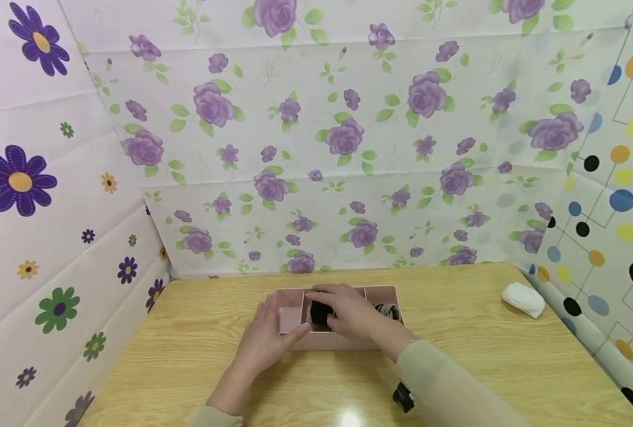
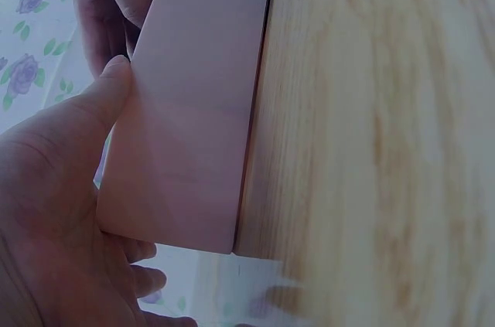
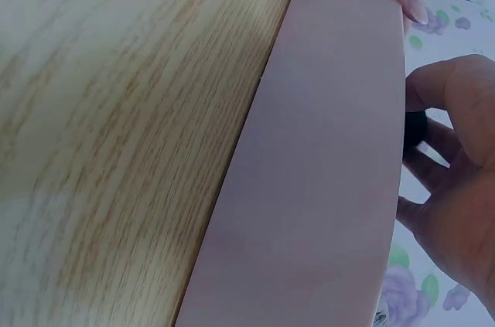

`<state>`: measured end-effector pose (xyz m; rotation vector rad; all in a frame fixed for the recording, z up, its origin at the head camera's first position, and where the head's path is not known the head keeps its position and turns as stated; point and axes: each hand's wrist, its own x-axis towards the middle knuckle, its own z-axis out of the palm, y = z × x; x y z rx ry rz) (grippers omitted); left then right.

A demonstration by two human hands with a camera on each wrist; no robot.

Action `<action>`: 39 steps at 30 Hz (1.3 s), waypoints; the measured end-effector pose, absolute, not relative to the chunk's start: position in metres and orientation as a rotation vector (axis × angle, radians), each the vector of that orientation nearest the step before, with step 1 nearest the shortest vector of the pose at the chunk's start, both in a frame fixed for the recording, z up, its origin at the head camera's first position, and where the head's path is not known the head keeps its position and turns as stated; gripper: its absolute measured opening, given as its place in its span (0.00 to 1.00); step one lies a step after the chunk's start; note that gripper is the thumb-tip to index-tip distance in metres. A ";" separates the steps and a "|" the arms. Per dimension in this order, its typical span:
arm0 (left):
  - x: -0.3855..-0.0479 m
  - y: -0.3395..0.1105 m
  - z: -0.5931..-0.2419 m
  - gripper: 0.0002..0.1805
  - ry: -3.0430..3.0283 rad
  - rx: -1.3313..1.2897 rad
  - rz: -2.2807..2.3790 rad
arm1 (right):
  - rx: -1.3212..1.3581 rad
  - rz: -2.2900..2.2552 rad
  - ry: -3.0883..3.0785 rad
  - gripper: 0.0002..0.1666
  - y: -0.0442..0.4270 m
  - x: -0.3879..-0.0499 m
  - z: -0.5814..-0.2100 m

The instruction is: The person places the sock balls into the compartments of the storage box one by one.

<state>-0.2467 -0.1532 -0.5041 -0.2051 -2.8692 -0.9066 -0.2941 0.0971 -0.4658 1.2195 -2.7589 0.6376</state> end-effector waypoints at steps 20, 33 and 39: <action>-0.247 -0.152 -0.503 0.68 -2.889 -0.198 -0.929 | 1.075 0.636 -2.678 0.34 0.136 -0.268 -0.451; -0.249 -0.154 -0.507 0.69 -2.893 -0.186 -0.906 | 0.807 0.557 -2.553 0.33 0.193 -0.261 -0.448; -0.249 -0.153 -0.507 0.69 -2.892 -0.190 -0.915 | 0.714 0.541 -2.531 0.37 0.220 -0.257 -0.450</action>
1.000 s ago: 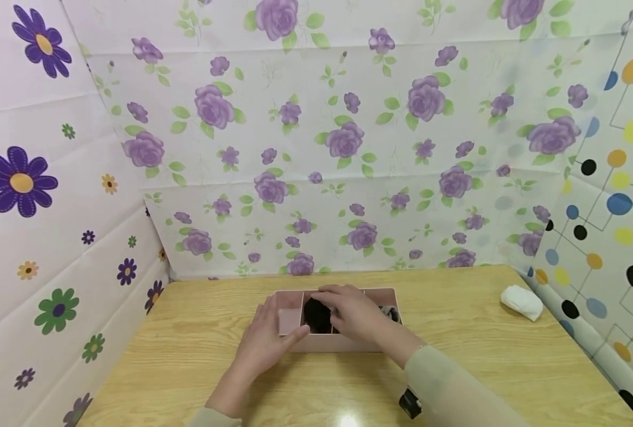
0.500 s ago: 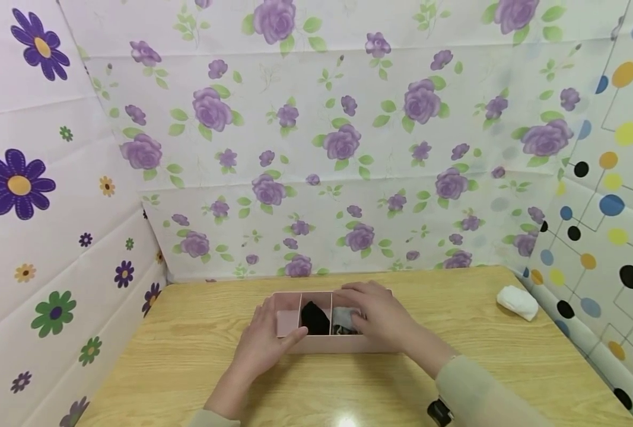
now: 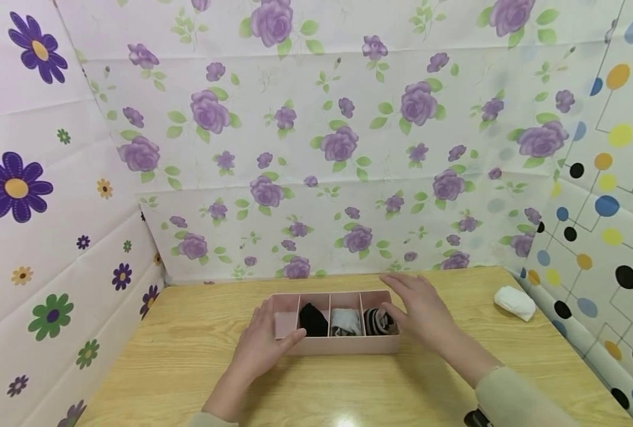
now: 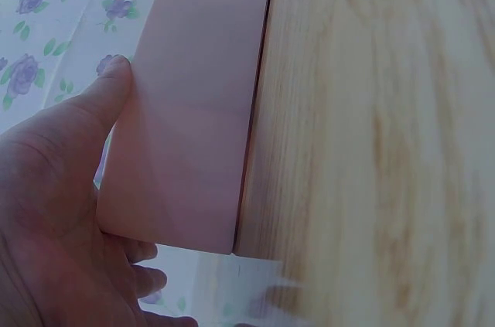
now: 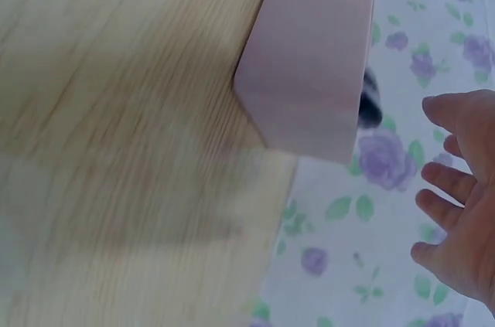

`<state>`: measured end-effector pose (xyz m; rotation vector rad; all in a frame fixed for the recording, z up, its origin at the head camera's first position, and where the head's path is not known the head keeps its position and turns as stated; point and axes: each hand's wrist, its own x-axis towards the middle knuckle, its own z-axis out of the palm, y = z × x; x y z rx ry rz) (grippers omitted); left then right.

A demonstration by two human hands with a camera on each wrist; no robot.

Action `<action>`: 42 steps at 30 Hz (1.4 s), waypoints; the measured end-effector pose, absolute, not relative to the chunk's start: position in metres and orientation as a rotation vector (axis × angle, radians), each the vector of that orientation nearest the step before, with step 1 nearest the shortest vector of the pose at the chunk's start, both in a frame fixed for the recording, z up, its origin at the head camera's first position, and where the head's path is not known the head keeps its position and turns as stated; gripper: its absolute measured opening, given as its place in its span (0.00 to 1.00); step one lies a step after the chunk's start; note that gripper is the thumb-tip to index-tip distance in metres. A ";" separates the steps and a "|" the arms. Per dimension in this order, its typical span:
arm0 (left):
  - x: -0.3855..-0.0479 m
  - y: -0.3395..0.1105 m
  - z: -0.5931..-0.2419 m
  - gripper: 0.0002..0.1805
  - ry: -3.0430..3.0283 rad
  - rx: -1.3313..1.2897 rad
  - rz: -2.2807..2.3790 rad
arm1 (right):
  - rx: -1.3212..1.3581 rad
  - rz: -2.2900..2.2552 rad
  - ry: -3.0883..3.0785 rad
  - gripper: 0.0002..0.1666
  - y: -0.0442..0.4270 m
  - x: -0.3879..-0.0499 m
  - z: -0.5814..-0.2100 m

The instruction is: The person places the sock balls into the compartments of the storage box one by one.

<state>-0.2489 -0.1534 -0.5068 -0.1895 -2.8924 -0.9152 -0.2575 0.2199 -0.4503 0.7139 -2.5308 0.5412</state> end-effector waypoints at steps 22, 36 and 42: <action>-0.250 -0.153 -0.505 0.69 -2.879 -0.194 -0.944 | 0.536 0.474 -2.520 0.44 0.297 -0.249 -0.460; -0.249 -0.152 -0.501 0.69 -2.846 -0.196 -0.981 | 0.412 0.481 -2.580 0.47 0.342 -0.248 -0.470; -0.248 -0.151 -0.503 0.68 -2.840 -0.194 -0.988 | 0.341 0.479 -2.654 0.46 0.361 -0.250 -0.480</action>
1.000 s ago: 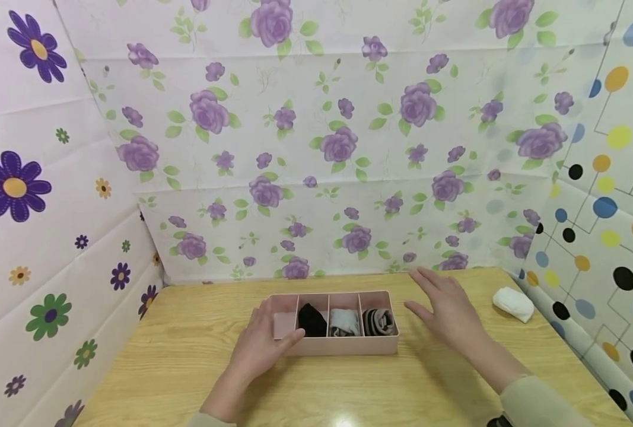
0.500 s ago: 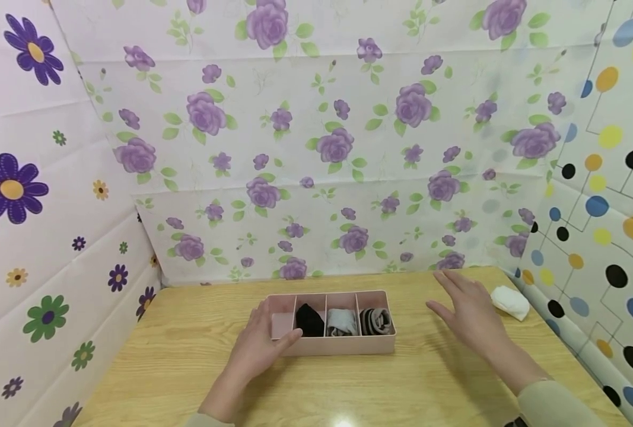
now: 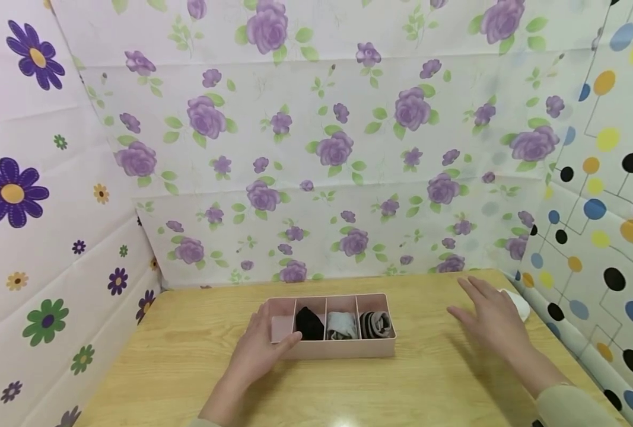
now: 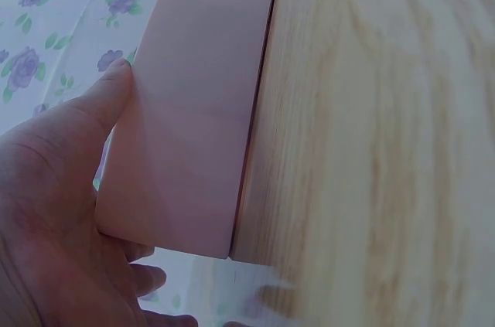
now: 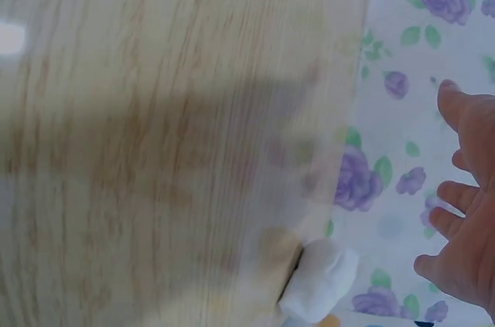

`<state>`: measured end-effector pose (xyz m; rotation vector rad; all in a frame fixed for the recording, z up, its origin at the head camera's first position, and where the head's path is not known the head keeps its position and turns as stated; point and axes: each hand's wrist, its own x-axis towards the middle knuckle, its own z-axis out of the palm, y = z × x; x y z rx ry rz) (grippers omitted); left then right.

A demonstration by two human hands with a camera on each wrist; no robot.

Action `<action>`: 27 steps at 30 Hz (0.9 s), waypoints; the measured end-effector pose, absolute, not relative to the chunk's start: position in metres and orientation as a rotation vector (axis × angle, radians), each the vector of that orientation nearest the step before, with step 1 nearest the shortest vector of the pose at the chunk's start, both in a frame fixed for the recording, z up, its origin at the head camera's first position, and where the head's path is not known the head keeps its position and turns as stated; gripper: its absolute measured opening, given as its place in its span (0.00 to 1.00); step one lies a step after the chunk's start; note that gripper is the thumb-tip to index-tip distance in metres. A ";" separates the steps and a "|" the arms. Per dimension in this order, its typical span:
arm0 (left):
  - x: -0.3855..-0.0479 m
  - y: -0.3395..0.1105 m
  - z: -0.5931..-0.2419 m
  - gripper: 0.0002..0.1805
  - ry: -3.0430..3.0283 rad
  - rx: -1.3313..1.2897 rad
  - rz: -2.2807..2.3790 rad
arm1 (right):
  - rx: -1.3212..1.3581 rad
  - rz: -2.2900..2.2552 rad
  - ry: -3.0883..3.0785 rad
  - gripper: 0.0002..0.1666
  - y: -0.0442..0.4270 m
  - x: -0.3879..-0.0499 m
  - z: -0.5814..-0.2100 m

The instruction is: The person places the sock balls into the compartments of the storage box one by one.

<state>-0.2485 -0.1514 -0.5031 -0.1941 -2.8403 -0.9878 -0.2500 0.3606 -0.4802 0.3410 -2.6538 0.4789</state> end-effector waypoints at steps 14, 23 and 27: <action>-0.247 -0.150 -0.506 0.68 -2.842 -0.181 -1.000 | 0.276 0.423 -2.701 0.48 0.400 -0.255 -0.494; -0.246 -0.150 -0.506 0.67 -2.829 -0.167 -1.016 | 0.184 0.327 -2.744 0.49 0.422 -0.258 -0.495; -0.246 -0.150 -0.507 0.67 -2.831 -0.165 -1.014 | 0.152 0.326 -2.778 0.51 0.432 -0.259 -0.499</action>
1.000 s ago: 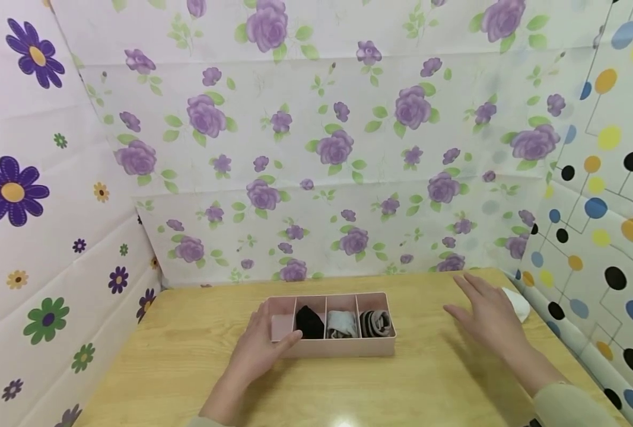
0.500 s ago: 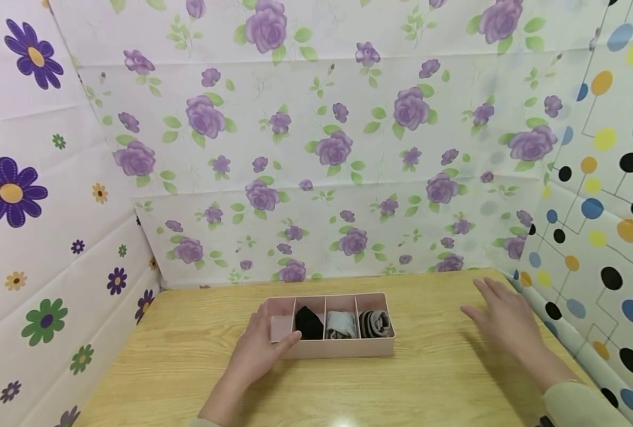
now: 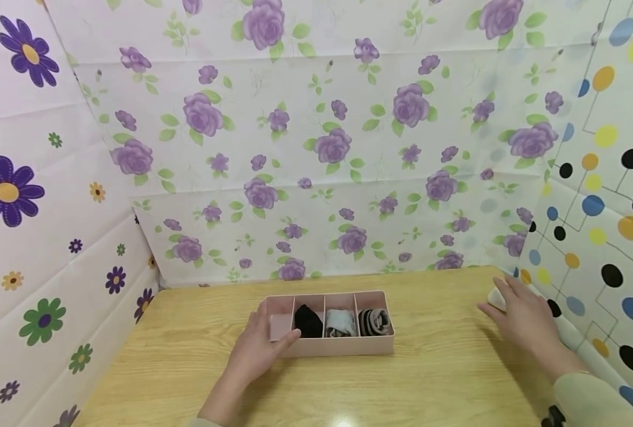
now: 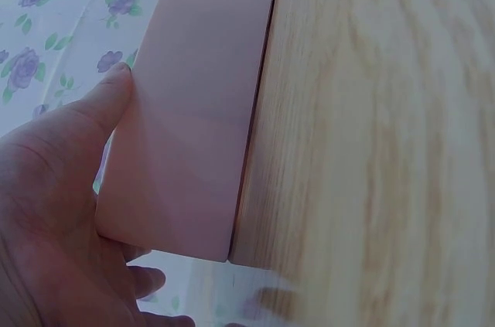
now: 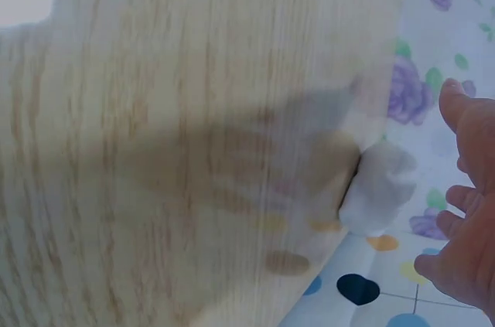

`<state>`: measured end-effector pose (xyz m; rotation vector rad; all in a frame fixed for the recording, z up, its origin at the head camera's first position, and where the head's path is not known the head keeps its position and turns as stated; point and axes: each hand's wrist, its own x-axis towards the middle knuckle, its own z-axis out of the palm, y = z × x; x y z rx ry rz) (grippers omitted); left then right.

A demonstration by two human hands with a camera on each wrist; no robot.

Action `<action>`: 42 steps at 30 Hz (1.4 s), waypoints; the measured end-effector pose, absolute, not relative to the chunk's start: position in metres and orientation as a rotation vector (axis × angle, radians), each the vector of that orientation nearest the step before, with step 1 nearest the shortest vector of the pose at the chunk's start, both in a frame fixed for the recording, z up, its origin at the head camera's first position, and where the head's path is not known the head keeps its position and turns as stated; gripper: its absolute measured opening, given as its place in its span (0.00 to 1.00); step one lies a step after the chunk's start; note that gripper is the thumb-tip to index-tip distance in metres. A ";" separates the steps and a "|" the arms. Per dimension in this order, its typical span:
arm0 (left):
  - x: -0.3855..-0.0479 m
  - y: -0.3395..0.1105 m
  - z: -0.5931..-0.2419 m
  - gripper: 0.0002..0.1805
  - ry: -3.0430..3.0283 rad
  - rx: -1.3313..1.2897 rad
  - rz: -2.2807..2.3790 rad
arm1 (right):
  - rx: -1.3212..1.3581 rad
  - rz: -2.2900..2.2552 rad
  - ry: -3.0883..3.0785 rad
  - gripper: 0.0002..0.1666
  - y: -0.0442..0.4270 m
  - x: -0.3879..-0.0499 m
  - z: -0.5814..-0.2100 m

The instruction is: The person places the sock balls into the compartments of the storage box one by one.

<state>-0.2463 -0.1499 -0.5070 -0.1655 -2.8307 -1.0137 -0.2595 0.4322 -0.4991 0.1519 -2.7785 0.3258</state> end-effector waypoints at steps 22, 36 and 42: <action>-0.244 -0.150 -0.505 0.69 -2.835 -0.181 -0.997 | 0.092 0.511 -2.995 0.61 0.466 -0.267 -0.523; -0.244 -0.150 -0.505 0.68 -2.825 -0.193 -1.006 | 0.086 0.526 -2.990 0.58 0.464 -0.267 -0.521; -0.244 -0.149 -0.505 0.69 -2.818 -0.176 -0.997 | 0.054 0.577 -2.978 0.60 0.466 -0.273 -0.523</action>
